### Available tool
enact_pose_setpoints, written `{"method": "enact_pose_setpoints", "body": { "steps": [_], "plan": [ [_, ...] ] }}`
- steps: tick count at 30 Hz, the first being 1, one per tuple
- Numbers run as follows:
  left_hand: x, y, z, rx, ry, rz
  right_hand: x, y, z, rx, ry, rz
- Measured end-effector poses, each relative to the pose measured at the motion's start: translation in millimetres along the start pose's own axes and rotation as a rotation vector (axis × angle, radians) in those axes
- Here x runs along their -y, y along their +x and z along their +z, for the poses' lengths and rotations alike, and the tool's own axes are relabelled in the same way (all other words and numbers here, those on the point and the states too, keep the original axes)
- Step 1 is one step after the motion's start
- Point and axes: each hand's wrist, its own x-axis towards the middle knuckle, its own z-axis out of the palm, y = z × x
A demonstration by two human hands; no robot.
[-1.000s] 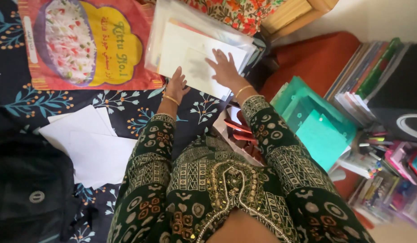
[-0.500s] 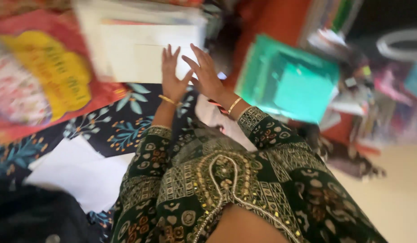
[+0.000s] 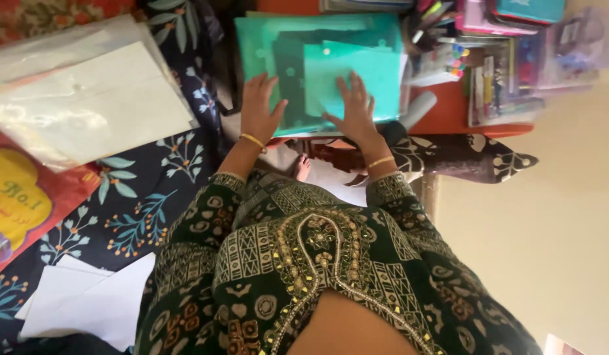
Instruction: The person sits on the floor and organizes a stack of papers and folders. They open a dark blue folder, remove loose sheets, and place them into a light green folder. They then handle a black folder and continue sorting documents into the green folder.
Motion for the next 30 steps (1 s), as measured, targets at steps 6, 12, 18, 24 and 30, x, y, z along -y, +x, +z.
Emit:
{"method": "enact_pose_setpoints", "body": {
  "steps": [6,12,18,24,30],
  "plan": [
    [-19,89,73,0.173,0.276,0.176,-24,-31,0,0.237,-0.152,-0.041],
    [-3,136,128,0.368,0.704,0.121,-40,-24,14,0.159,-0.17,-0.094],
    [25,145,129,0.566,0.959,0.371,-44,-23,16,0.155,-0.133,-0.107],
    [16,173,94,0.477,0.725,0.266,-44,-21,14,0.173,-0.119,-0.114],
    [-9,229,71,0.315,0.713,0.228,-45,-22,20,0.147,-0.138,-0.128]
  ]
}}
